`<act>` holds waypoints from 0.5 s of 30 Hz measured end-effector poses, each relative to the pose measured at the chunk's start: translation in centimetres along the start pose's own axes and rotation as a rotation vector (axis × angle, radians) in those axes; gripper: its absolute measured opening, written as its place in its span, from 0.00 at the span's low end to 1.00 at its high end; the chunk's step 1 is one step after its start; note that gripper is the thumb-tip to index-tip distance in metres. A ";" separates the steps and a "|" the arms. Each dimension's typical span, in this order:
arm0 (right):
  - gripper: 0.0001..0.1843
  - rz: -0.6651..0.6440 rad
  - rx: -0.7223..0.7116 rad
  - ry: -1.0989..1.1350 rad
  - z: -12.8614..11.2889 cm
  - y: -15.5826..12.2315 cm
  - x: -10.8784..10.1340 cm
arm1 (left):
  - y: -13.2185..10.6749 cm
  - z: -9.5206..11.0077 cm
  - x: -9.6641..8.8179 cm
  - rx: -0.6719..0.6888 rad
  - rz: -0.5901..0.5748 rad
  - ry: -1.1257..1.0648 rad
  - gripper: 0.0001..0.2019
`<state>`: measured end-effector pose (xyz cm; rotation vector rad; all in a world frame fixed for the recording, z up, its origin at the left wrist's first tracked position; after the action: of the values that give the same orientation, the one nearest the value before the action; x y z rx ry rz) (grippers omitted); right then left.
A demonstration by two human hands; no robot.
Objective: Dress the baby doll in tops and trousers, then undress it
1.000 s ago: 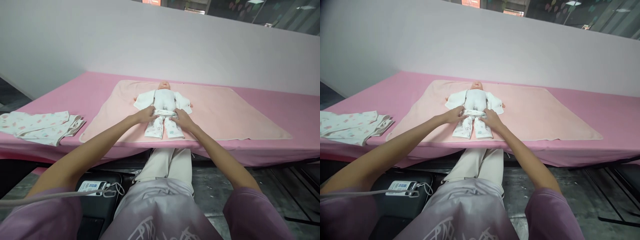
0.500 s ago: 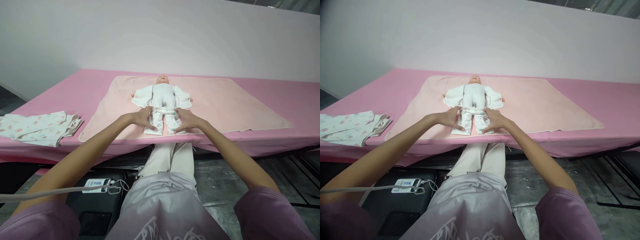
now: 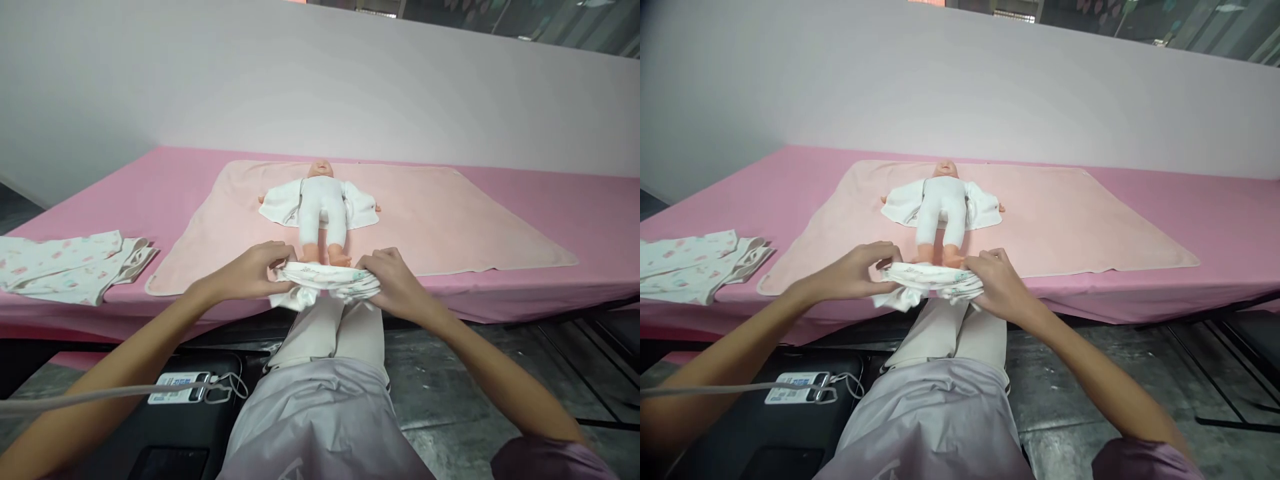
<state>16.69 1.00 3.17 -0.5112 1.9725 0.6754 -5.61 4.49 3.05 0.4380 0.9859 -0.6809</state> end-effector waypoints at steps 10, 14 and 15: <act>0.37 -0.173 -0.225 -0.141 -3.9 7.6 -16.3 | 4.8 7.4 -17.5 0.148 0.093 0.159 0.30; 0.33 -0.089 -0.228 -0.284 -4.8 10.0 -21.8 | 5.8 9.4 -23.3 0.120 0.258 0.383 0.34; 0.28 0.012 -0.246 -0.285 -5.8 10.0 -23.4 | 5.7 10.2 -24.3 0.119 0.293 0.427 0.34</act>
<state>17.60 6.61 28.65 -0.5195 1.6359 0.9516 -4.48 10.02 29.43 0.8386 1.2534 -0.3861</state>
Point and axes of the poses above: each hand's wrist, its own y-axis towards the middle knuckle, its own x-axis out of the palm, z = x × y, the point moved 10 cm from there along y, towards the middle knuckle, and after that the axes turned 5 degrees about -z, right-handed, at the moved point
